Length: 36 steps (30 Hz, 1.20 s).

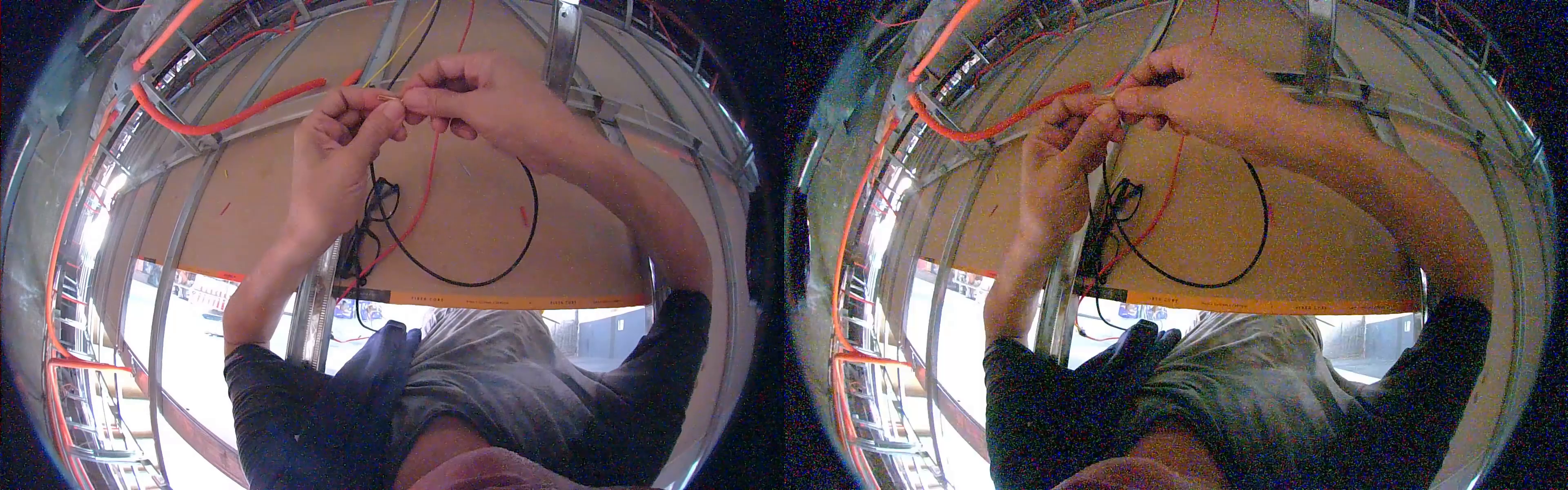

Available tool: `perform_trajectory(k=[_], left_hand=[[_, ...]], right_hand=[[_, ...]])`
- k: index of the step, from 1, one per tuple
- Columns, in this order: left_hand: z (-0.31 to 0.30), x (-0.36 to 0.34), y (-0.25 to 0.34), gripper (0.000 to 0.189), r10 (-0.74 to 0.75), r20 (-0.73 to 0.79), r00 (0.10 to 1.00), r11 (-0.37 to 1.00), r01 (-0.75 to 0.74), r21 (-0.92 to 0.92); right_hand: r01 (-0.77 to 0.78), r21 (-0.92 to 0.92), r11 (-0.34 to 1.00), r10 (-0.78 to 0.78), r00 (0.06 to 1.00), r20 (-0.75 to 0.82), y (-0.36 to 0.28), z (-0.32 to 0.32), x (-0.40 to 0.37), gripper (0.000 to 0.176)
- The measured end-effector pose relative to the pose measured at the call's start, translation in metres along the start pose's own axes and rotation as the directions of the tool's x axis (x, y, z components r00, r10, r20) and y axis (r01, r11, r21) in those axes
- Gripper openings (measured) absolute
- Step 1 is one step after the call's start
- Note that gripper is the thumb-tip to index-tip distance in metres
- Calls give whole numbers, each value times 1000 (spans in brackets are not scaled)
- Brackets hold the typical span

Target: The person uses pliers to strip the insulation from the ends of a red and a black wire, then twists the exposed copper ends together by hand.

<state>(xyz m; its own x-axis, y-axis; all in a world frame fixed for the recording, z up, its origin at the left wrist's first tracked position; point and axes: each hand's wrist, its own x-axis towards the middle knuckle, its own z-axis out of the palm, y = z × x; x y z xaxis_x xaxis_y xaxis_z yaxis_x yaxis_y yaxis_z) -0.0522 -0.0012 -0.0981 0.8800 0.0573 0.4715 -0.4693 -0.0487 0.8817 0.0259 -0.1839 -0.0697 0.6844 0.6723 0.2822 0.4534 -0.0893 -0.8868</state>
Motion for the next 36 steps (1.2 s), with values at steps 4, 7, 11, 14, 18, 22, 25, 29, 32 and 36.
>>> perform_trajectory(k=[4, 7, 11, 14, 18, 22, 25, 29, 32, 36], left_hand=[[0, 0, 0, 21, 0, 1, 1000, 1000, 0, 26], [0, 1, -2, 21, 10, 4, 1000, 1000, -10, 6], [0, 1, -1, 18, 15, -10, 1000, 999, -14, 51], [0, 4, -6, 15, 102, -21, 995, 992, -100, 78], [2, 5, -12, 13, 223, -86, 971, 969, -211, 126], [-2, -3, -11, 8, 450, 1, 893, 796, -402, 452], [-7, -3, -10, 14, 612, 179, 771, 510, -557, 655], [-16, -2, -11, 28, 654, 556, 512, 14, -744, 668], [-16, 3, -16, 18, 700, 557, 447, -7, -776, 631], [2, -16, -1, 7, 454, 258, 853, 580, -503, 641]], right_hand=[[20, -6, 1000, -20, 999, -30, -2, 3, 0, 28], [58, -71, 996, -61, 997, -36, -3, 3, 0, 29], [105, -169, 980, -117, 991, -62, 0, 6, 5, 29], [141, -170, 975, -159, 983, -95, 4, 8, 9, 28], [97, -117, 988, -106, 992, -71, 3, 9, 15, 28], [-122, -10, 993, 122, 991, 50, -11, 9, 9, 17], [-191, 59, 980, 187, 980, 63, -14, 11, 2, 16], [-232, 54, 971, 226, 969, 100, -11, 8, -8, 17], [-170, 25, 985, 169, 984, 49, -6, 10, -15, 17], [79, -81, 994, -80, 997, -5, -2, 5, -15, 18]])
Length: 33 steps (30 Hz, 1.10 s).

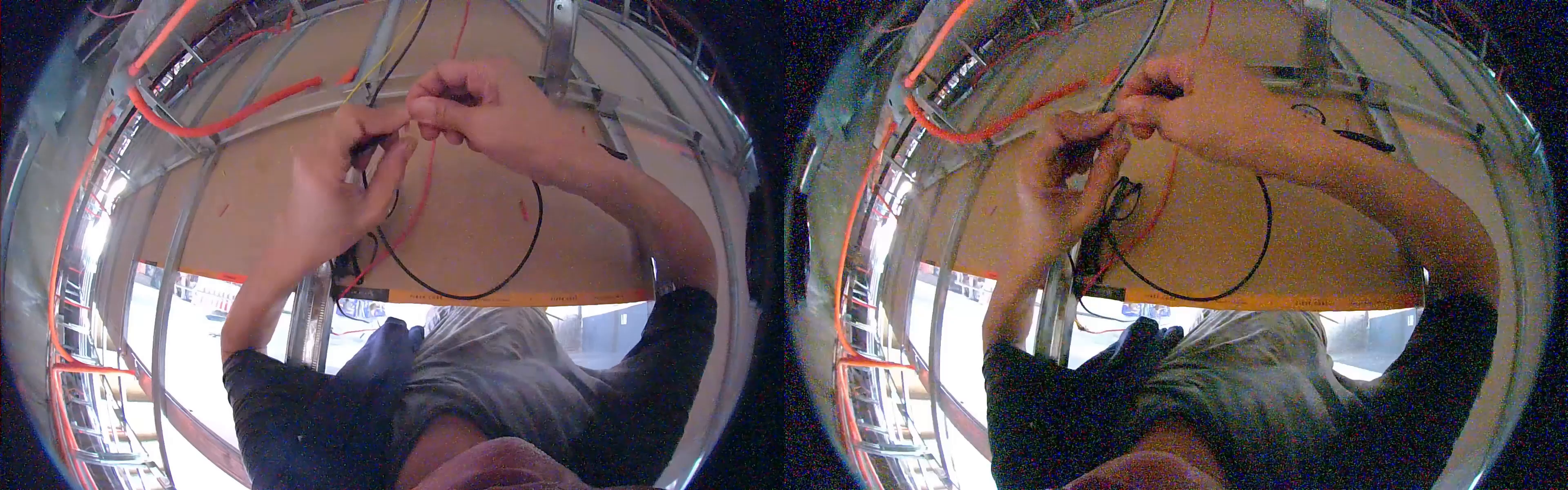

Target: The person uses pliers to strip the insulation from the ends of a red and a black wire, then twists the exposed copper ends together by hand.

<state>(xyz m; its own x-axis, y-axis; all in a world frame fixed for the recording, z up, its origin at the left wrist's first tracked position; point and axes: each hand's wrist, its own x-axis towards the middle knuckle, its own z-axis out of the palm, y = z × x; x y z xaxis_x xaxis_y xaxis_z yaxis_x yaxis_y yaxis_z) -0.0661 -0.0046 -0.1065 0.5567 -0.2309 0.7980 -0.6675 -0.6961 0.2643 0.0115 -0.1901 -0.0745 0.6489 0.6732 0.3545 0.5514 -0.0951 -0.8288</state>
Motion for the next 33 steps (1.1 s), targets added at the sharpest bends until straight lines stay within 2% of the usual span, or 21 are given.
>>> perform_trajectory(k=[1, 2, 3, 4, 5, 6, 8, 9, 11, 14, 17, 24, 26, 27, 29, 30, 32, 33], left_hand=[[0, 1, 8, 8, -191, -22, 981, 956, 181, -230], [-1, 4, 13, 13, -379, 2, 926, 827, 339, -448], [-12, 11, 13, 13, -378, 4, 926, 827, 340, -449], [-29, 20, 6, 16, -457, 254, 852, 670, 518, -532], [-39, 27, 0, 20, -471, 496, 730, 482, 684, -548], [-39, 30, -3, 20, -471, 494, 731, 483, 683, -549], [-39, 33, -9, 31, -459, 619, 638, 488, 763, -424], [-41, 36, -12, 31, -459, 616, 640, 489, 761, -427], [-45, 41, -15, 31, -348, 751, 561, 365, 819, -442], [-46, 44, -17, 33, -312, 793, 523, 372, 835, -404], [-41, 41, -23, 30, -331, 763, 555, 390, 817, -425], [-38, 40, -30, 22, -280, 789, 547, 398, 814, -424], [-36, 39, -21, 22, -415, 705, 575, 443, 805, -396], [-37, 38, -18, 22, -415, 706, 573, 441, 806, -395], [-38, 36, -14, 20, -416, 637, 649, 580, 729, -364], [-37, 34, -13, 20, -418, 639, 646, 579, 731, -361], [-32, 29, -9, 17, -353, 485, 800, 774, 541, -328], [-29, 26, -6, 17, -354, 486, 799, 773, 542, -328]], right_hand=[[15, -18, 1000, -15, 1000, 7, -1, -1, -1, 18], [14, -14, 1000, -14, 1000, 2, -3, -1, -2, 18], [24, 15, 1000, -24, 1000, 6, -5, -1, -3, 17], [35, 43, 998, -35, 999, 10, -6, -1, -3, 17], [35, 41, 999, -35, 999, 10, -7, -1, -1, 17], [52, 16, 998, -53, 998, 42, -7, -2, 1, 17], [73, -13, 997, -72, 994, 81, -8, -2, 4, 16], [99, -23, 995, -97, 993, 71, -8, -3, 3, 15], [123, -37, 992, -120, 991, 63, -7, -4, 3, 15], [173, -69, 982, -170, 984, 46, -2, -4, 5, 13], [161, -78, 984, -159, 987, 36, -2, -4, 7, 13], [121, -144, 982, -104, 987, 125, -3, -10, 14, 12], [137, -162, 977, -115, 984, 138, -5, -9, 13, 12], [189, -224, 956, -165, 978, 124, -6, -8, 12, 11], [238, -282, 930, -214, 970, 114, -10, -7, 9, 10], [234, -292, 927, -209, 971, 114, -12, -7, 7, 9], [227, -302, 926, -200, 973, 116, -13, -5, 5, 8], [235, -348, 907, -222, 972, 78, -13, -5, 4, 8]])
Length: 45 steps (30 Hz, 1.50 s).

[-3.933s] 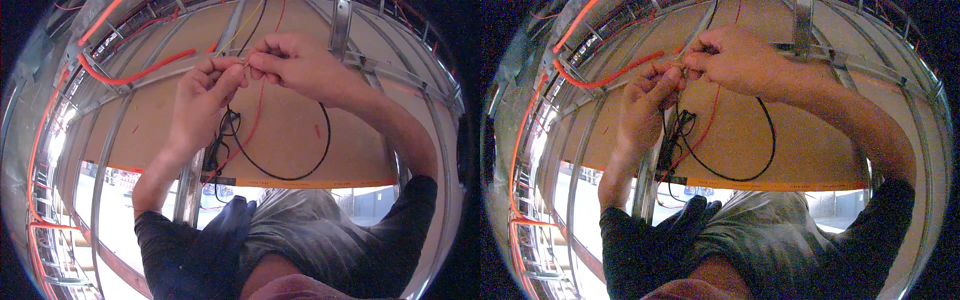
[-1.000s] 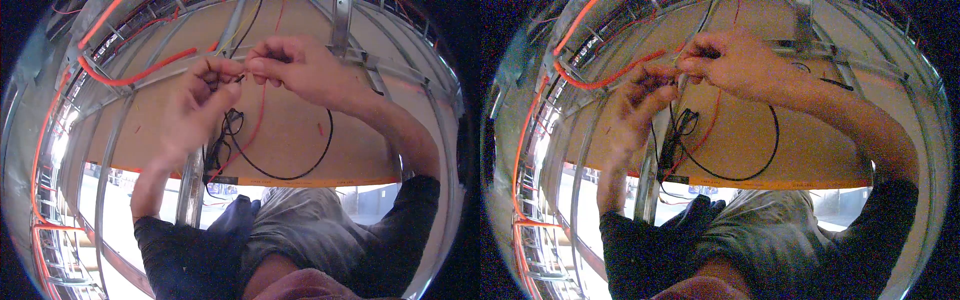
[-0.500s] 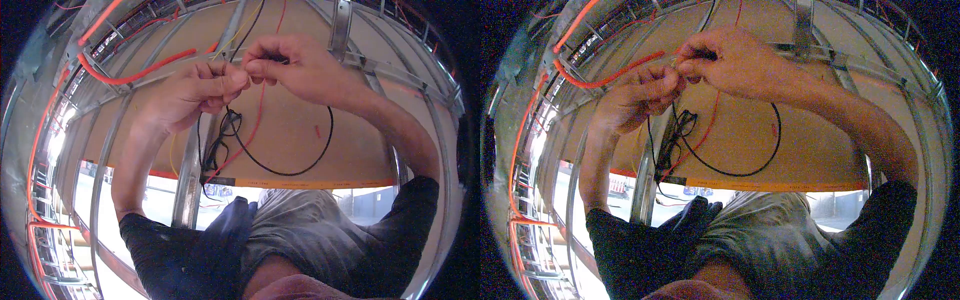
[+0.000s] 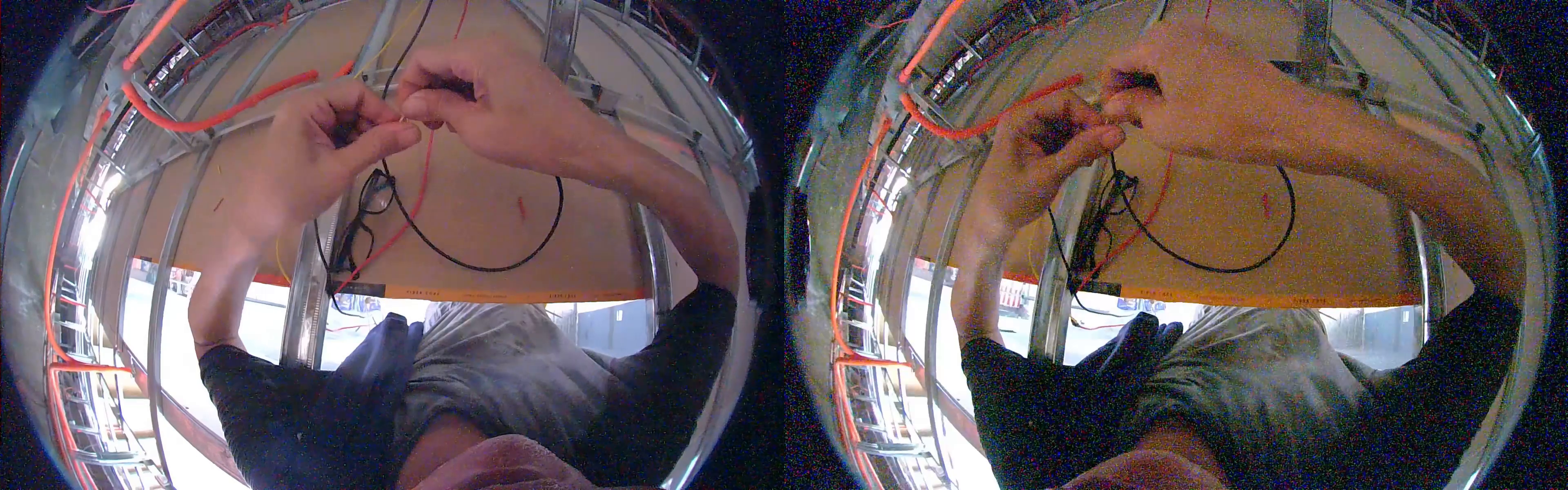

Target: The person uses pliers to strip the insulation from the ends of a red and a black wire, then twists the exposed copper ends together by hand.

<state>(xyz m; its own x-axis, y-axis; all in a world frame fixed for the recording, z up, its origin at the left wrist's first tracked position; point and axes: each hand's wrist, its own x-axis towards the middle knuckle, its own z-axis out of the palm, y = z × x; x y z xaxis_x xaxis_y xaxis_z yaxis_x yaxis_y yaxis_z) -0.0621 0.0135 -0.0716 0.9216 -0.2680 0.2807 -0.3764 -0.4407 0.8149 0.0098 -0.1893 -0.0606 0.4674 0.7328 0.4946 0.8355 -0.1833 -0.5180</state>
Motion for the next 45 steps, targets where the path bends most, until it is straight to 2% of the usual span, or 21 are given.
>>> perform_trajectory(k=[2, 3, 5, 6, 8, 9, 11, 15, 17, 18, 19, 20, 21, 22, 23, 24, 26, 32, 38, 42, 45], left_hand=[[9, -2, 0, 14, 255, -145, 956, 931, -202, 303], [12, 0, -2, 14, 255, -142, 956, 932, -203, 302], [15, 5, -6, 17, 717, -6, 697, 451, -457, 767], [14, 3, -5, 17, 716, -5, 698, 452, -458, 766], [13, -3, 0, 25, 652, 128, 748, 273, -388, 880], [15, -5, 1, 25, 651, 129, 748, 274, -390, 879], [19, -6, 2, 28, 673, 195, 713, 98, -347, 933], [24, -2, 11, 25, 659, 249, 710, 1, -331, 944], [31, 2, 9, 18, 611, -42, 790, 384, -250, 889], [31, 6, 1, 18, 618, -40, 786, 377, -251, 891], [30, 13, -7, 16, 498, -213, 841, 706, -251, 662], [29, 16, -11, 17, 315, -323, 893, 923, -209, 324], [26, 14, -13, 17, 315, -326, 891, 923, -208, 325], [22, 11, -4, 19, 132, -255, 958, 988, -106, 114], [17, 9, 2, 24, -39, -142, 989, 996, 26, -91], [8, 8, 3, 24, -42, -144, 989, 995, 29, -91], [-8, 9, 2, 28, -184, 129, 974, 941, 213, -264], [-12, 10, -5, 33, -203, 268, 942, 867, 300, -397], [-7, 8, -7, 29, -228, 237, 945, 858, 310, -409], [0, 8, -9, 22, -206, 139, 969, 843, 248, -477], [7, 4, -1, 24, -246, 40, 968, 908, 245, -341]], right_hand=[[4, -51, 999, -6, 999, -45, -5, -1, -1, 8], [-43, -3, 999, 42, 998, -39, -8, -2, -2, 8], [-92, 46, 995, 93, 995, -30, -10, -3, -4, 8], [-86, 53, 995, 89, 995, -52, -10, -2, -4, 8], [-81, 59, 995, 86, 993, -78, -8, -2, -5, 9], [-123, 123, 985, 130, 990, -53, -7, -3, -5, 10], [-165, 186, 969, 172, 985, -25, -6, -3, -5, 11], [-140, 140, 980, 153, 984, -86, 3, -4, -4, 12], [-102, 67, 993, 109, 987, -120, 7, -7, -2, 13], [-96, 75, 993, 103, 990, -93, 9, -9, -2, 13], [-92, 83, 992, 97, 993, -64, 10, -11, -2, 14], [-89, 81, 993, 95, 993, -64, 11, -10, -2, 14], [-79, 101, 992, 86, 994, -69, 12, -9, -2, 14], [-69, 123, 990, 78, 994, -74, 11, -8, -1, 14], [-66, 124, 990, 75, 995, -71, 10, -8, -1, 14], [-84, 118, 990, 90, 995, -47, 8, -9, -1, 14], [-106, 112, 988, 109, 994, -22, 7, -8, -2, 13], [-50, 83, 995, 54, 998, -42, 9, -3, -1, 11], [-61, 11, 998, 61, 998, -33, 8, -1, -2, 10], [-5, 29, 1000, 9, 991, -134, 10, 3, -6, 9], [-34, 24, 999, 37, 990, -134, 4, 1, -9, 10]])
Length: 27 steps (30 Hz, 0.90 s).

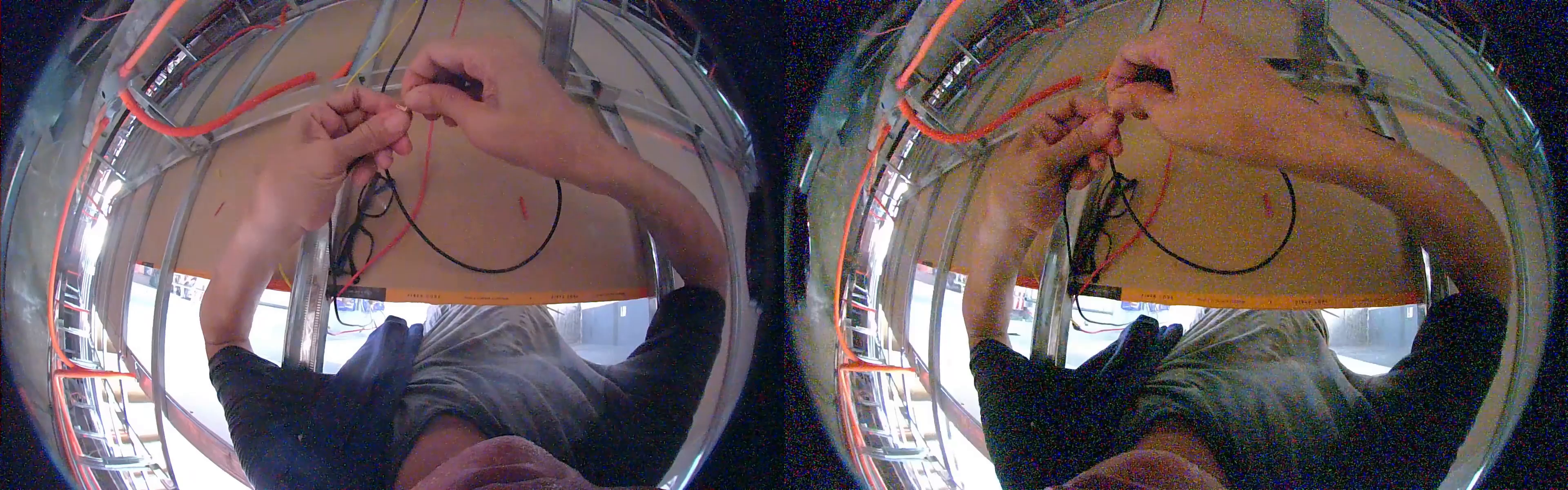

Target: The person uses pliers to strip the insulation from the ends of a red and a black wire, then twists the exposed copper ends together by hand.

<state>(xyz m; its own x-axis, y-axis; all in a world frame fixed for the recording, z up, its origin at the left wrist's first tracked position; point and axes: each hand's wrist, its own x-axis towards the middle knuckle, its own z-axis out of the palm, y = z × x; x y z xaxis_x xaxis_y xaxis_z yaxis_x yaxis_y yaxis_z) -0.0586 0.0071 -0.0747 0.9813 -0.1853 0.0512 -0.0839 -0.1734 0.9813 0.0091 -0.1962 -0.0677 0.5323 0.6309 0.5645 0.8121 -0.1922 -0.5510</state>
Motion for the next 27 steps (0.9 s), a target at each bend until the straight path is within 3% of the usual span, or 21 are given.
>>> perform_trajectory(k=[5, 6, 7, 8, 10, 11, 13, 14, 16, 20, 22, 23, 25, 26, 27], left_hand=[[7, -4, -1, 19, 165, -112, 980, 968, -139, 208], [7, -4, -2, 19, 165, -112, 980, 968, -139, 209], [6, -4, -6, 16, 256, -93, 962, 945, -229, 233], [6, -4, -8, 14, 345, -71, 936, 913, -317, 256], [6, -4, -13, 11, 379, -75, 922, 903, -351, 248], [7, -5, -15, 8, 416, -84, 906, 890, -387, 240], [11, -11, -14, 6, 454, -52, 889, 854, -418, 309], [13, -14, -14, 4, 493, -21, 870, 811, -450, 374], [16, -16, -13, 4, 517, 21, 856, 760, -470, 449], [22, -17, -13, 7, 562, 84, 823, 620, -486, 616], [19, -10, -22, 5, 549, -4, 836, 684, -446, 577], [16, -7, -26, 4, 527, -94, 845, 743, -405, 533], [8, 0, -29, 4, 525, -104, 844, 775, -425, 468], [5, 0, -29, 5, 516, -93, 851, 802, -443, 401], [5, -1, -29, 5, 518, -103, 849, 802, -441, 403]], right_hand=[[8, -22, 1000, -9, 1000, -27, 3, 2, -3, 12], [-23, 49, 999, 22, 1000, 17, 4, 1, -2, 12], [-56, 117, 992, 49, 997, 62, 4, 1, 0, 13], [-57, 117, 992, 50, 997, 60, 4, -1, 3, 13], [-253, 55, 966, 232, 940, 250, -1, -8, 8, 14], [-256, 56, 965, 234, 940, 249, -8, -12, 10, 14], [-441, 120, 889, 359, 836, 414, -21, -19, 11, 16], [-446, 122, 887, 363, 835, 414, -18, -20, 12, 16], [-568, 196, 799, 332, 690, 644, -5, -24, 18, 19], [-633, 215, 744, 297, 601, 742, 13, -23, 17, 20], [-574, 226, 787, 349, 716, 604, 15, -19, 14, 18], [-568, 216, 794, 344, 713, 611, 13, -16, 11, 18], [-142, 159, 977, 101, 965, 241, 9, -11, 3, 18], [-134, 157, 979, 92, 964, 250, 11, -9, 0, 18], [31, 47, 998, -38, 988, 152, 15, -7, -3, 20]])
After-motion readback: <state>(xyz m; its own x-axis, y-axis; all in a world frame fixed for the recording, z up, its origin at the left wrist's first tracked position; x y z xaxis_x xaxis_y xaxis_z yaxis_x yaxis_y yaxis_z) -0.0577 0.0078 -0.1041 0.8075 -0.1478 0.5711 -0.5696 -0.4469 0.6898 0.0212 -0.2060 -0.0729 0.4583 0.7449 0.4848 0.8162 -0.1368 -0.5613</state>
